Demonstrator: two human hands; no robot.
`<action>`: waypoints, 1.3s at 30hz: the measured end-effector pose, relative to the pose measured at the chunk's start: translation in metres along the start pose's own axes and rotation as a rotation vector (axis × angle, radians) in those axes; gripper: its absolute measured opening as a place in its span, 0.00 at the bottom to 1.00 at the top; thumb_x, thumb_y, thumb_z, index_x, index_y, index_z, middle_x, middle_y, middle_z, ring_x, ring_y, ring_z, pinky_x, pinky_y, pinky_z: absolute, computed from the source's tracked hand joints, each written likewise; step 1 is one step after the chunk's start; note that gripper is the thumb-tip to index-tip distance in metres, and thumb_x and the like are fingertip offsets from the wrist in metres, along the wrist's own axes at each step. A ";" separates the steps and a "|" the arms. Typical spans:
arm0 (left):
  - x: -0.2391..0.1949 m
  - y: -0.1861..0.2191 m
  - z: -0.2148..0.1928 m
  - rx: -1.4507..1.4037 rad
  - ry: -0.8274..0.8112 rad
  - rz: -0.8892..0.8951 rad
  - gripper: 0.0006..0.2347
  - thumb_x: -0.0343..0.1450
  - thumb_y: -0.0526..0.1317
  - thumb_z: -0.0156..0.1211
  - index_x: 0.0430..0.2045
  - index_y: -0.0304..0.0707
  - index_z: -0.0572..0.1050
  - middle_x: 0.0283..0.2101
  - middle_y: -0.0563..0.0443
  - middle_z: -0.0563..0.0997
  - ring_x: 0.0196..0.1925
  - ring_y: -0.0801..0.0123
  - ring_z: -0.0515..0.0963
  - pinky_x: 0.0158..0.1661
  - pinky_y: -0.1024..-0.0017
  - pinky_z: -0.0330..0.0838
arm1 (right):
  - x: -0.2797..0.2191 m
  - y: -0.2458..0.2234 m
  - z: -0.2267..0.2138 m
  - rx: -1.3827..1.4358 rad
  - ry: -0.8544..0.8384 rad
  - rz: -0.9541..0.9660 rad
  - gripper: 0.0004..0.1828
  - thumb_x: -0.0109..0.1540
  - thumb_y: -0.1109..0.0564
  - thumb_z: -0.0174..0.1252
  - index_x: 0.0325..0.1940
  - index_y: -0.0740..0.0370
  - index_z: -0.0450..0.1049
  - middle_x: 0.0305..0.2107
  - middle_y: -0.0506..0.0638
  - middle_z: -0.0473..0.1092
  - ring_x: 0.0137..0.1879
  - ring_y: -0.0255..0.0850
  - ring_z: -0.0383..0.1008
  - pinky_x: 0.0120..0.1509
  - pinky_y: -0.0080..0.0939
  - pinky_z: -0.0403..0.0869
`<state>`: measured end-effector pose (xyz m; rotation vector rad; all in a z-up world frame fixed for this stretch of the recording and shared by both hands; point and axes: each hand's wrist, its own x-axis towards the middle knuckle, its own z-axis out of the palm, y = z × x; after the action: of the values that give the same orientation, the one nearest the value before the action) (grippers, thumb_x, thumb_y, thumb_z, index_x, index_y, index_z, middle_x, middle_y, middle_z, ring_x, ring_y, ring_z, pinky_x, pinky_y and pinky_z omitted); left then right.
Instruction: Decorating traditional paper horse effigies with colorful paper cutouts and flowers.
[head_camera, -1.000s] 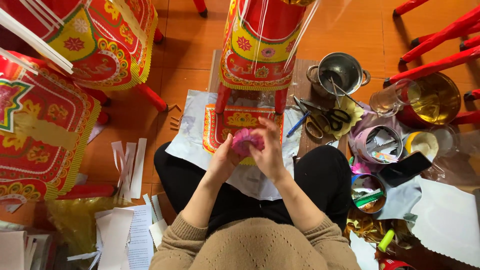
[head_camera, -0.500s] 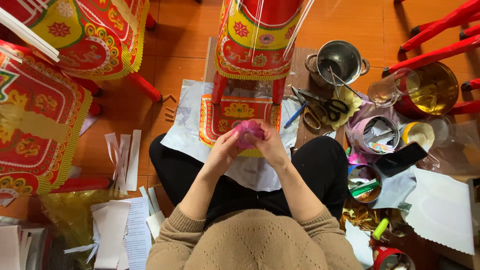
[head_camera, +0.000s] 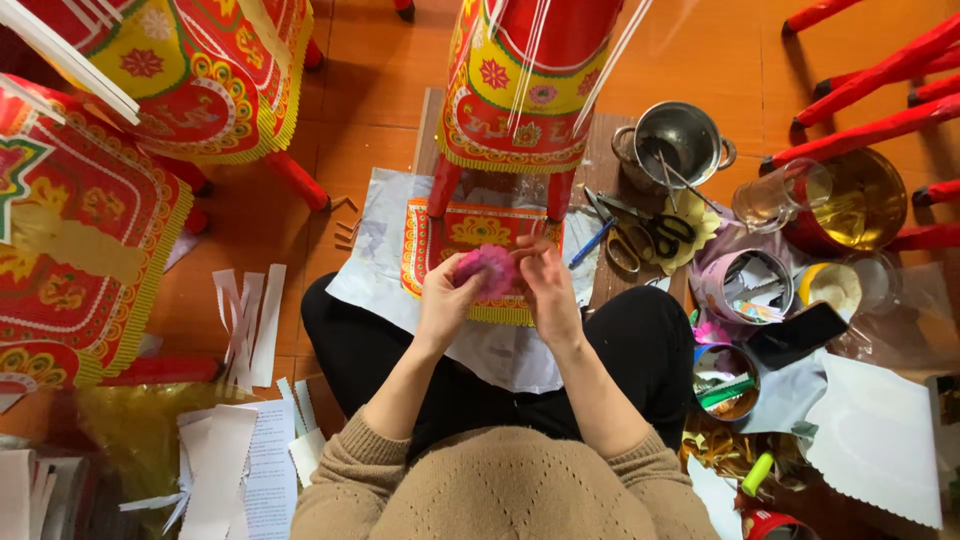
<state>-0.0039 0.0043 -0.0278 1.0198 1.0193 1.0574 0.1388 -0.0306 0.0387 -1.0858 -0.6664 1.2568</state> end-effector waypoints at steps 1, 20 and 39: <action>-0.001 0.003 0.001 -0.001 -0.002 0.008 0.09 0.67 0.31 0.64 0.39 0.38 0.80 0.35 0.47 0.83 0.41 0.73 0.78 0.48 0.69 0.73 | 0.000 -0.003 0.003 0.000 -0.003 -0.007 0.18 0.62 0.51 0.60 0.51 0.62 0.70 0.36 0.53 0.70 0.41 0.36 0.70 0.50 0.38 0.73; -0.004 0.030 -0.007 0.274 -0.039 -0.006 0.20 0.67 0.32 0.62 0.54 0.35 0.68 0.45 0.28 0.78 0.48 0.42 0.80 0.51 0.50 0.73 | 0.023 0.015 -0.020 -0.401 -0.013 -0.172 0.05 0.58 0.60 0.67 0.35 0.62 0.78 0.22 0.49 0.67 0.28 0.32 0.64 0.36 0.30 0.67; 0.039 -0.019 -0.020 -0.315 0.078 -0.505 0.21 0.66 0.31 0.60 0.55 0.31 0.68 0.48 0.39 0.74 0.43 0.55 0.77 0.49 0.56 0.74 | 0.198 0.036 -0.284 -1.932 0.515 0.054 0.28 0.54 0.47 0.67 0.54 0.57 0.68 0.43 0.58 0.64 0.50 0.56 0.64 0.43 0.58 0.69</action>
<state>-0.0124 0.0416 -0.0557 0.4330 1.0600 0.8052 0.4199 0.0798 -0.1334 -2.7875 -1.4284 -0.0895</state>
